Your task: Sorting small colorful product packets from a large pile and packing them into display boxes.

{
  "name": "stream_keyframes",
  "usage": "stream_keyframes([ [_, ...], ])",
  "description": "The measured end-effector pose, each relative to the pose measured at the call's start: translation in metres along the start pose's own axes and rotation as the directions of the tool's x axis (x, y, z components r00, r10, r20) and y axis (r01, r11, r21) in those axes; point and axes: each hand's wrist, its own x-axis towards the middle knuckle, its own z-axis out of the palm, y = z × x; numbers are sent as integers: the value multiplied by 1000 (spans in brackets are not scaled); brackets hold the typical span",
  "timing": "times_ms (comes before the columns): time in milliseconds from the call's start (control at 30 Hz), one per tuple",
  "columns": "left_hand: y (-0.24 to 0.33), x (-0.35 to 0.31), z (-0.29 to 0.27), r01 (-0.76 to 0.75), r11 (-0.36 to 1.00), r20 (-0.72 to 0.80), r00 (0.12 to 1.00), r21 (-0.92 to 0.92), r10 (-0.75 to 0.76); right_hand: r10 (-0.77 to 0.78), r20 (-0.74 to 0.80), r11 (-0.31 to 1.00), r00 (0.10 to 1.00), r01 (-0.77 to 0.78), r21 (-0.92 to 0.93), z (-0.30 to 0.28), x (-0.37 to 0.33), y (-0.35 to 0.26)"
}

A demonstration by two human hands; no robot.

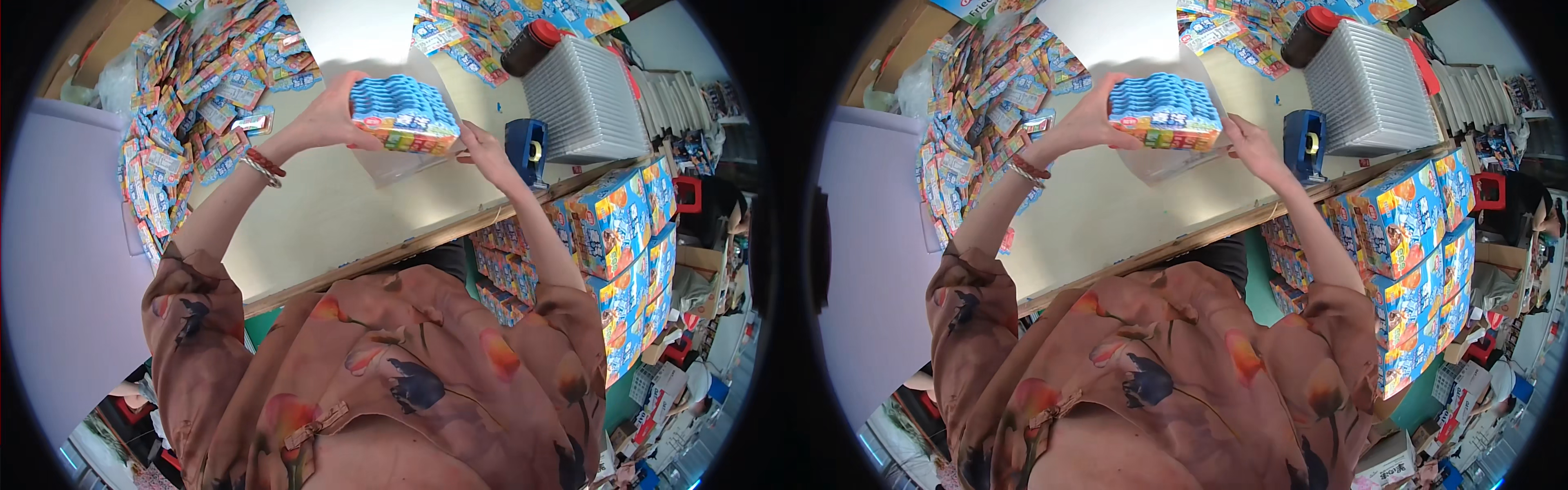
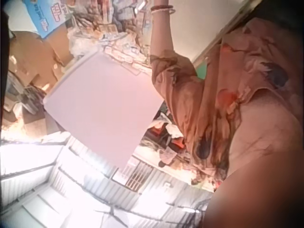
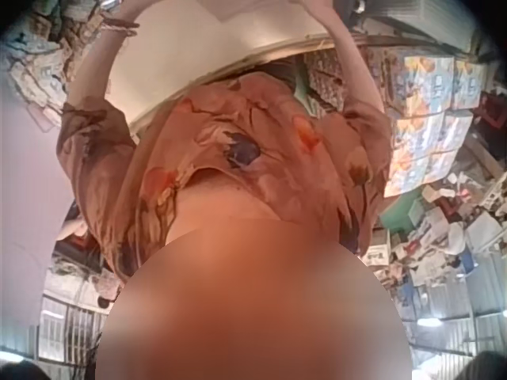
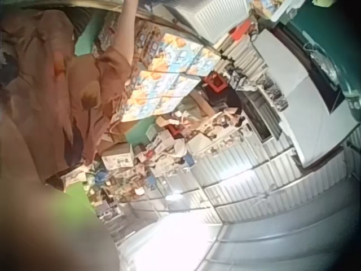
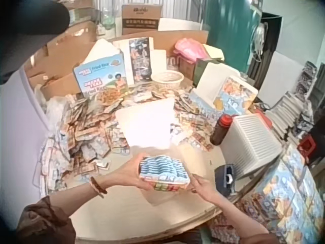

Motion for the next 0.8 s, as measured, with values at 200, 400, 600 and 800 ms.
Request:
stream_keyframes([
  [200, 5, -12, -6, 48, 998, 8, 999, 45, -49, -242, -137, 949, 960, 206, -237, 22, -5, 5],
  [400, 7, -20, -22, 128, 980, 27, 992, -153, -126, -217, -87, 961, 972, 197, -192, 28, -8, 0],
  [600, -4, -22, 1, -15, 984, -41, 999, 176, 23, -105, -79, 994, 991, 104, -12, 38, -9, -3],
  [800, 9, -43, 39, -38, 908, -172, 978, 416, 120, -171, -235, 983, 957, 183, 32, 52, -11, -3],
])
